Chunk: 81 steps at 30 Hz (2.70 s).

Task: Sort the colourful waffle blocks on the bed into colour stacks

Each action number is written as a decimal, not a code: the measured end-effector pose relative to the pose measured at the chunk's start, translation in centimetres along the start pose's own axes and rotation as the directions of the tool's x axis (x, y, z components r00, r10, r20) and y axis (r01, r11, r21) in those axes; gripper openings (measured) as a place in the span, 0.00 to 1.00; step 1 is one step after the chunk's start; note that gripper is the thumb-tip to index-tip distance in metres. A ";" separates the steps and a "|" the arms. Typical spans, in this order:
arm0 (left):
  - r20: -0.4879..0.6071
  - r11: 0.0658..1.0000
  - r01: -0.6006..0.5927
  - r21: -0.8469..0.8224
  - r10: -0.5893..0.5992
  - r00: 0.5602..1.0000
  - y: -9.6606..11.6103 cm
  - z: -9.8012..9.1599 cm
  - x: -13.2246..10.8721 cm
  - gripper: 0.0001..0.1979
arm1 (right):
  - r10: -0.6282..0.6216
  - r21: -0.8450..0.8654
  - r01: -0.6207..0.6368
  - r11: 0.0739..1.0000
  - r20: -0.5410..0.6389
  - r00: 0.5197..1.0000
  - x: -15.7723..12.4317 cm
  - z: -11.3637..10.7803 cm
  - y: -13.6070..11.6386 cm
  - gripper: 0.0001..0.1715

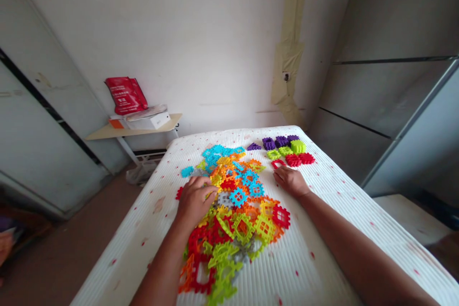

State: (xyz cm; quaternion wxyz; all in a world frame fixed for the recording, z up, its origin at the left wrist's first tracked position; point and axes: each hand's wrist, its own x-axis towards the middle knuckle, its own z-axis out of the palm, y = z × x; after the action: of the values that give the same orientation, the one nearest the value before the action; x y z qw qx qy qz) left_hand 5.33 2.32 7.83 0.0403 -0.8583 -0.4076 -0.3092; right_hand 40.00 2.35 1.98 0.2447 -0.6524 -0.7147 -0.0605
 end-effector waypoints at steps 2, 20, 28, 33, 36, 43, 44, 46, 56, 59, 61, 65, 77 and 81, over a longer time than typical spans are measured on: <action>0.058 0.994 -0.045 0.095 0.039 0.998 0.9 0.5 0.9 0.09 | -0.084 -0.055 0.088 0.995 0.082 0.993 0.1 0.0 -0.1 0.18; 0.287 0.928 -0.066 0.367 -0.046 0.957 3.6 3.5 4.3 0.10 | -0.158 -0.147 0.164 0.975 0.050 0.986 0.1 0.3 0.2 0.19; 0.108 0.945 -0.015 0.328 -0.022 0.994 2.1 2.4 4.2 0.12 | -0.113 -0.124 0.129 0.984 0.124 0.986 0.2 0.3 0.3 0.20; -0.035 0.990 0.144 0.001 -0.144 0.989 0.8 1.8 3.1 0.11 | -0.111 -0.102 0.124 0.987 0.119 0.987 0.2 0.6 0.5 0.19; 0.000 0.915 0.323 -0.241 -0.333 0.943 0.4 1.8 2.0 0.09 | -0.124 -0.094 0.134 0.987 0.106 0.987 0.1 0.5 0.4 0.19; 0.057 0.734 0.433 -0.523 -0.477 0.877 1.2 2.2 0.2 0.11 | -0.083 -0.006 0.083 0.996 0.045 0.996 0.1 0.1 0.2 0.19; 0.022 0.760 0.406 -0.507 -0.460 0.888 1.5 2.1 0.2 0.10 | -0.066 0.041 0.066 0.997 0.019 0.998 0.1 -0.1 0.0 0.19; -0.069 0.828 0.304 -0.472 -0.379 0.923 2.3 2.0 0.2 0.08 | -0.026 0.176 0.032 0.984 -0.038 0.999 0.1 -0.5 -1.0 0.19; -0.339 0.973 -0.115 -0.201 0.041 0.940 4.4 2.0 -0.1 0.05 | -0.025 0.760 -0.084 0.644 0.131 0.991 -1.6 -3.2 -11.4 0.19; -0.324 0.976 -0.138 -0.167 0.078 0.943 4.9 1.8 -0.2 0.06 | -0.041 0.771 -0.077 0.632 0.132 0.990 -2.0 -3.0 -12.5 0.20; -0.307 0.977 -0.144 -0.155 0.091 0.947 5.1 1.7 -0.2 0.06 | -0.030 0.780 -0.071 0.621 0.114 0.993 -2.1 -2.7 -12.9 0.18; -0.301 0.978 -0.157 -0.141 0.109 0.947 5.1 1.9 -0.2 0.06 | -0.021 0.779 -0.064 0.623 0.099 0.995 -2.1 -2.4 -13.3 0.15; -0.339 0.996 -0.084 -0.038 0.066 0.938 2.6 2.9 -0.7 0.06 | 0.252 -0.016 -0.274 0.962 -0.345 0.904 1.5 -3.4 0.6 0.15; -0.306 0.997 -0.067 -0.023 0.057 0.950 2.3 3.3 -0.6 0.06 | 0.366 -0.115 -0.422 0.899 -0.331 0.870 1.2 -3.1 3.4 0.15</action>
State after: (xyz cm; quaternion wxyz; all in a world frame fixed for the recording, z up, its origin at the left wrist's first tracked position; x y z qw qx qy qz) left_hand 8.36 1.44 5.20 0.0983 -0.8132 -0.3641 -0.4432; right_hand 44.07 2.68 4.39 0.2966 -0.7874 -0.5118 -0.1734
